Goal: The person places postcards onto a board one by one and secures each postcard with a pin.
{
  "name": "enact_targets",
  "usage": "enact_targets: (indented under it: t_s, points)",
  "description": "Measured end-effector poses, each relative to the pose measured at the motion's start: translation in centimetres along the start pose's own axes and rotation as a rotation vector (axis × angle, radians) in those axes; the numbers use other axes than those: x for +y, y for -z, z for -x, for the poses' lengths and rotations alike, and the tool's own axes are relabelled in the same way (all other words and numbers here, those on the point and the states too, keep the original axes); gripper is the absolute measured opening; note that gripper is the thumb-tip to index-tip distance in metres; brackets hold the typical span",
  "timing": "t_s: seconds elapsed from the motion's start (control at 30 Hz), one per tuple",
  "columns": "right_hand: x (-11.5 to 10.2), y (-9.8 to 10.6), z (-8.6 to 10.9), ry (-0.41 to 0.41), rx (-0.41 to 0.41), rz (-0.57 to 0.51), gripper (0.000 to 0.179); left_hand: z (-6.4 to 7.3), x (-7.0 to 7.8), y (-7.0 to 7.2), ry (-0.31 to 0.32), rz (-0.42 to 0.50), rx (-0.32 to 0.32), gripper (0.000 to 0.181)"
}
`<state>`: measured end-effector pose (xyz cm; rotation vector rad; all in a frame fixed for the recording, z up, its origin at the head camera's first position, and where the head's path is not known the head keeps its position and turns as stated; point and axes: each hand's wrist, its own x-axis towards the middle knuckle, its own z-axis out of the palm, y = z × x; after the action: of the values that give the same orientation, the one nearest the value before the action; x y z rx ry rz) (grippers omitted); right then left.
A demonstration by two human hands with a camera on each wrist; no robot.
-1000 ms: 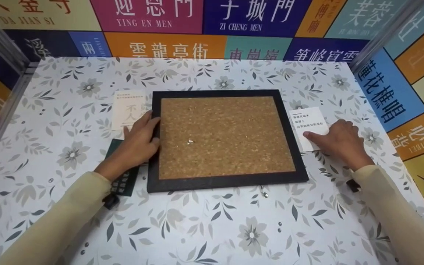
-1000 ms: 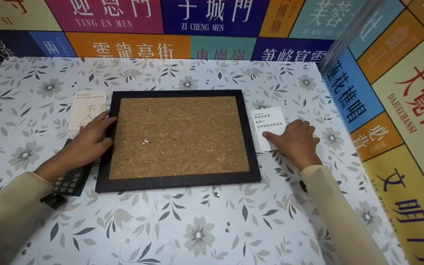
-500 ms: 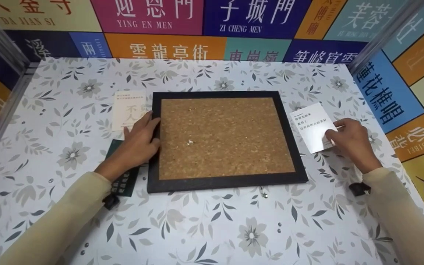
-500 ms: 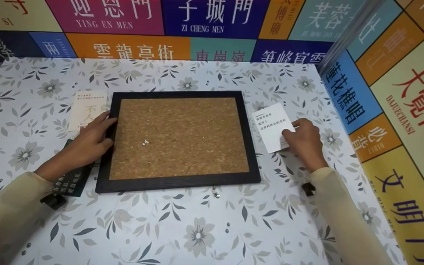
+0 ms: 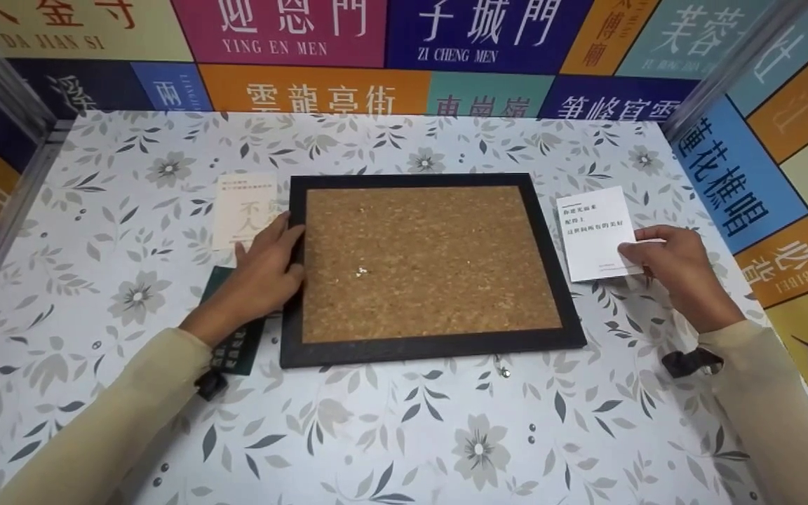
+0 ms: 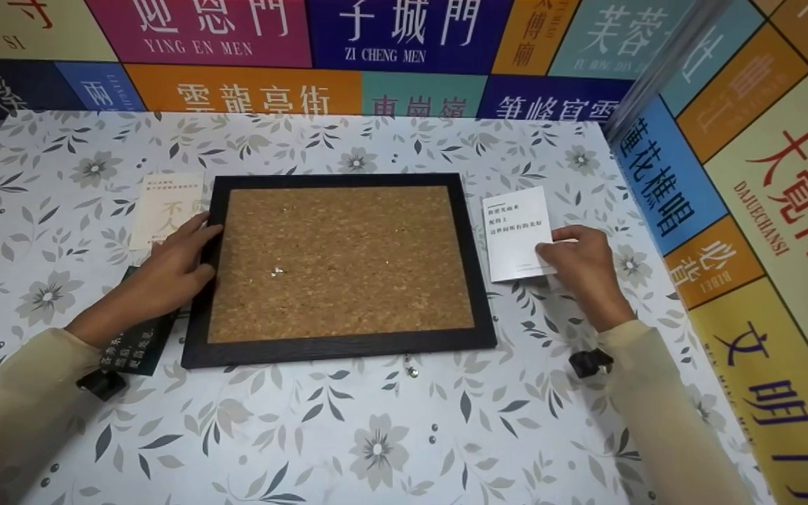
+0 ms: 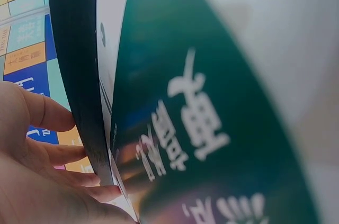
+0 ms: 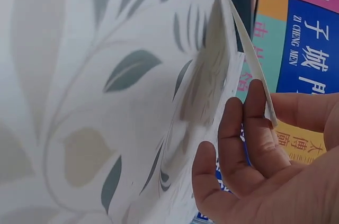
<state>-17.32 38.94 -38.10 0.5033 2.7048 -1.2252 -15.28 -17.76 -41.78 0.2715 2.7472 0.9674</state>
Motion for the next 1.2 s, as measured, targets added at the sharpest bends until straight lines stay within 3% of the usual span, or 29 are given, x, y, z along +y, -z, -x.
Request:
enact_targets:
  t_s: [0.2,0.37,0.73,1.2]
  points:
    - [-0.3,0.1,0.1,-0.049,-0.004,-0.114,0.044,-0.1,-0.4,-0.4,-0.025,0.006,0.030,0.068]
    - [-0.6,-0.1,0.3,-0.042,-0.030,-0.238,0.033,0.0,0.0,-0.2,-0.001,-0.019,0.007,0.067]
    - [-1.7,-1.6,1.4,-0.036,-0.105,-0.497,0.031,0.0,0.0,0.0,0.001,-0.024,0.000,0.066]
    - [-3.1,-3.3,2.0,-0.041,-0.163,-0.583,0.029,0.1,0.1,0.1,0.006,-0.024,-0.019,0.066]
